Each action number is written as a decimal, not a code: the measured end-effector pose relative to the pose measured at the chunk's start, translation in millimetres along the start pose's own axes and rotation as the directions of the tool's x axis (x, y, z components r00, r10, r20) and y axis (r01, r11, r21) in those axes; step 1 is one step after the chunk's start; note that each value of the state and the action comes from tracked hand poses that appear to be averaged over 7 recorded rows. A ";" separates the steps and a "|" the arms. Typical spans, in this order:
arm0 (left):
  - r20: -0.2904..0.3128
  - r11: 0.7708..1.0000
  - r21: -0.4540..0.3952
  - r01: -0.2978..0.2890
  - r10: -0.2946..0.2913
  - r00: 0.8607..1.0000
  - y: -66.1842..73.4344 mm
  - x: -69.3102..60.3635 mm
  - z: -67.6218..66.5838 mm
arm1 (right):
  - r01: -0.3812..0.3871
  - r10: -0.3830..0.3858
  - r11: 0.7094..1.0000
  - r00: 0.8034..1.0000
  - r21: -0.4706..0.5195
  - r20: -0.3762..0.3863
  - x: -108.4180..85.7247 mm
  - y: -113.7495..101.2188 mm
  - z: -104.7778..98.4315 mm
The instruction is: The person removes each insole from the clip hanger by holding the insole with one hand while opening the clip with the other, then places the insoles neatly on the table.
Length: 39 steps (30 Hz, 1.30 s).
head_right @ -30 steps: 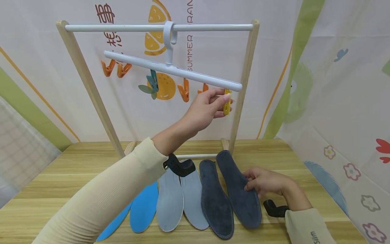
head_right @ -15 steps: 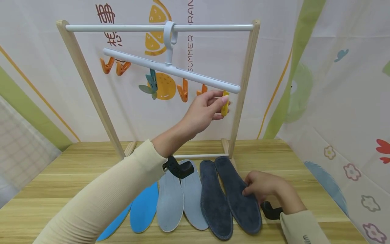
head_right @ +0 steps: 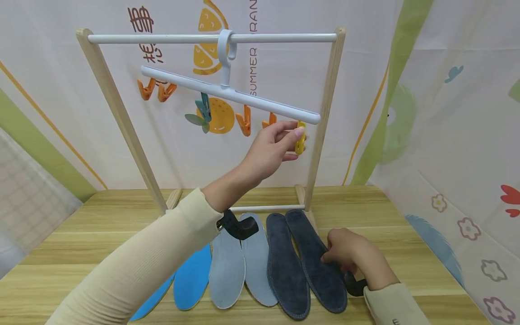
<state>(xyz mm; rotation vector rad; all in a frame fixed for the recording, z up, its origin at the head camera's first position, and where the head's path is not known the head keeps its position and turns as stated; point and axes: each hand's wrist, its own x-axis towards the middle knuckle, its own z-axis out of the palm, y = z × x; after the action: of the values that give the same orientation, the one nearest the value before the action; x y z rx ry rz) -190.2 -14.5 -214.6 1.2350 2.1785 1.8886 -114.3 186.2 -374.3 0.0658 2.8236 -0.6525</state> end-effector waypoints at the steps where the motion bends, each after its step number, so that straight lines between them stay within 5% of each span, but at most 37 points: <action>1: -0.001 1.000 -0.003 -0.002 0.002 1.000 -0.7 -0.2 -0.3 | -0.002 0.002 1.000 1.000 0.000 0.000 -0.1 -0.2 -0.2; 11: -0.013 0.999 -0.016 -0.028 0.028 1.000 -5.4 -1.7 -1.8 | 0.006 -0.006 1.000 1.000 0.003 -0.029 -1.9 -2.6 -2.5; 21: 0.008 0.996 -0.079 -0.043 0.044 0.999 -2.0 -10.9 -8.6 | 0.164 -0.173 0.984 0.975 -0.074 -0.140 -3.4 -11.8 -10.9; 30: 0.065 0.998 -0.055 -0.022 0.026 0.998 0.7 -17.8 -10.7 | 0.225 -0.250 0.966 0.933 -0.125 -0.258 -10.9 -24.9 -18.3; 33: 0.099 0.998 -0.052 -0.020 0.025 0.995 2.2 -23.8 -11.7 | 0.270 -0.295 0.955 0.906 -0.122 -0.304 -15.6 -29.3 -20.1; 39: 0.106 0.992 0.107 -0.067 0.056 0.993 -3.0 -45.0 -28.2 | 0.304 -0.330 0.944 0.852 -0.129 -0.407 -20.5 -40.9 -25.7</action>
<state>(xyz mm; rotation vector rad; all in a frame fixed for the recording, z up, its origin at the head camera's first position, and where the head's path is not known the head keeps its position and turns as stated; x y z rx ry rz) -174.2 -62.7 -230.6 1.3999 2.2439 1.7035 -104.2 160.9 -329.5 -0.3180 3.3145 -0.6891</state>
